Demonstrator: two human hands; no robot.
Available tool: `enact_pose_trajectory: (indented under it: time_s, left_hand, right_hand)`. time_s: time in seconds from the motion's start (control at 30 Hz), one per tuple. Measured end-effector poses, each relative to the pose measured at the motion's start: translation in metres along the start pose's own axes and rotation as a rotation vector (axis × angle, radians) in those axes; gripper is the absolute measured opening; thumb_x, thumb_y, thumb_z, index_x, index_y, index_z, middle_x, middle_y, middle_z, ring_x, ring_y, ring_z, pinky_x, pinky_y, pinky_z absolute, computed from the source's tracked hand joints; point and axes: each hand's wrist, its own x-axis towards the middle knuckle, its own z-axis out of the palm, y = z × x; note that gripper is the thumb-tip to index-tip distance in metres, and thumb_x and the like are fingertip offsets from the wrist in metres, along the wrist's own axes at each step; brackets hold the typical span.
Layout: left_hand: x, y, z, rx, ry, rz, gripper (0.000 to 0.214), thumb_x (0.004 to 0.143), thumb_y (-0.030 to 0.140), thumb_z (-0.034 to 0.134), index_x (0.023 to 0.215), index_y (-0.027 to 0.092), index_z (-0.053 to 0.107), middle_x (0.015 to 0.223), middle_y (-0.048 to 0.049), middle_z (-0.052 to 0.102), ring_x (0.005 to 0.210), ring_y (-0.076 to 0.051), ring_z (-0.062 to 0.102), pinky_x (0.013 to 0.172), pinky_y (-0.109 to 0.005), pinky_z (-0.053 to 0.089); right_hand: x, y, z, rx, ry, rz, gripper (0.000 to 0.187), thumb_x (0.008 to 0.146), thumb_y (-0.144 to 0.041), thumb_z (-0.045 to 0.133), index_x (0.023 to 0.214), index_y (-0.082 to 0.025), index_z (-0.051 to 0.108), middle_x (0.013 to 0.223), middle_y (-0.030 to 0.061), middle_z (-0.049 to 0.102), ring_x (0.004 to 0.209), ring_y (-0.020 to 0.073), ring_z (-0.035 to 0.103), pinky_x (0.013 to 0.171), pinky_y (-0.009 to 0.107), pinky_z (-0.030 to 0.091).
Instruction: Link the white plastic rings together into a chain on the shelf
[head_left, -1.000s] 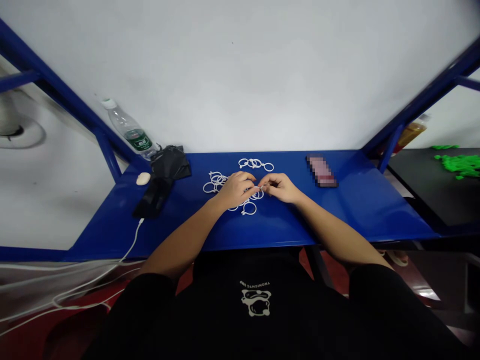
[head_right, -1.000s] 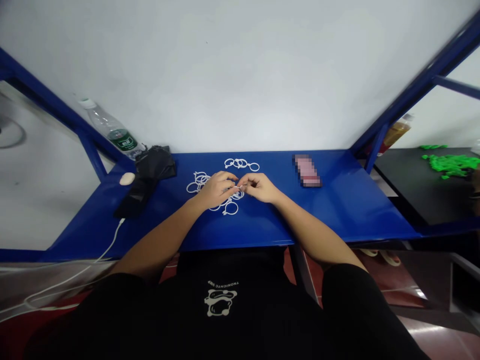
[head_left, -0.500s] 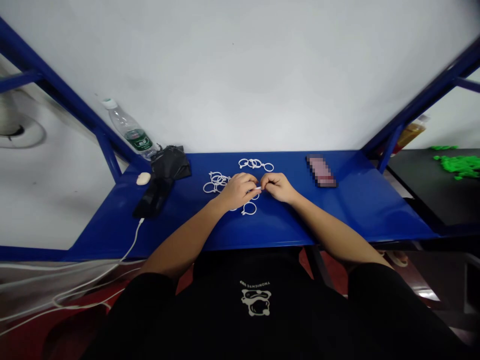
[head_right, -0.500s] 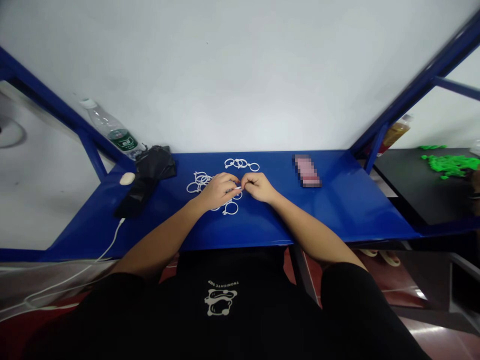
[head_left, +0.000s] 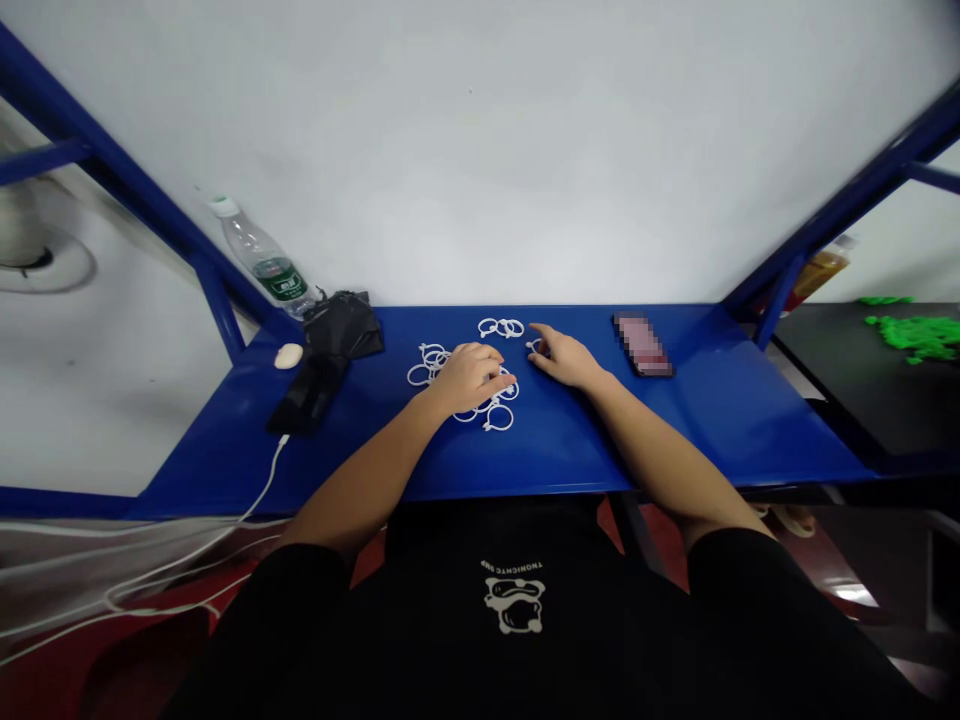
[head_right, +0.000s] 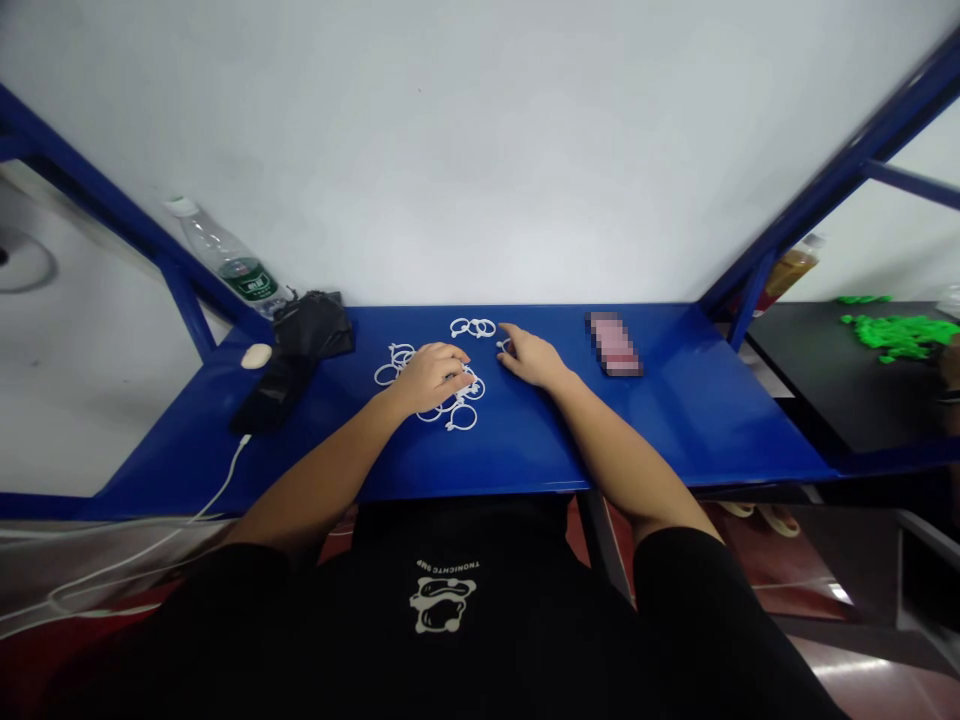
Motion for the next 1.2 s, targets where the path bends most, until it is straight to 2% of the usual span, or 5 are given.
enact_pose_trajectory:
  time_s: [0.2,0.47,0.63,0.9,1.2]
  left_hand:
    - [0.001,0.001,0.0,-0.035,0.048,-0.011,0.049,0.111,0.055,0.045,0.087,0.022,0.072,0.114,-0.0066,0.077,0.106,-0.025,0.069,0.1,-0.048,0.048]
    - [0.002,0.0,-0.004,-0.036,0.079,-0.05,0.048,0.113,0.055,0.04,0.106,0.024,0.076,0.114,-0.0063,0.078,0.109,-0.025,0.069,0.102,-0.046,0.047]
    - [0.014,-0.021,-0.006,0.119,0.14,-0.247,0.034,0.11,0.042,0.051,0.11,0.023,0.079,0.121,-0.0075,0.079,0.116,-0.029,0.067,0.106,-0.048,0.046]
    - [0.019,-0.041,0.008,0.165,-0.033,-0.325,0.046,0.108,0.023,0.051,0.153,0.03,0.059,0.153,-0.0067,0.064,0.142,-0.032,0.054,0.115,-0.055,0.041]
    - [0.015,-0.036,0.005,0.181,-0.042,-0.387,0.034,0.105,0.017,0.052,0.13,0.024,0.074,0.119,-0.008,0.077,0.113,-0.03,0.065,0.101,-0.045,0.049]
  right_hand:
    - [-0.008,-0.001,-0.001,-0.012,-0.067,-0.102,0.027,0.101,-0.025,0.056,0.119,-0.02,0.075,0.119,0.0109,0.08,0.105,0.027,0.074,0.088,0.034,0.054]
    - [-0.016,-0.007,0.001,0.383,0.056,-0.181,0.024,0.096,-0.022,0.05,0.105,-0.02,0.072,0.087,0.0026,0.079,0.075,0.0186,0.07,0.075,0.029,0.052]
    - [-0.013,-0.006,0.004,0.404,0.075,-0.211,0.022,0.092,-0.022,0.052,0.1,-0.019,0.073,0.083,0.0022,0.078,0.071,0.0178,0.068,0.071,0.028,0.049]
    - [-0.012,-0.003,0.005,0.37,0.093,-0.19,0.025,0.09,-0.024,0.051,0.096,-0.019,0.075,0.076,0.0018,0.075,0.064,0.0177,0.065,0.067,0.029,0.047]
    - [-0.012,0.003,0.007,0.356,0.115,-0.181,0.024,0.085,-0.025,0.053,0.09,-0.019,0.075,0.075,0.0024,0.076,0.066,0.0192,0.067,0.067,0.03,0.048]
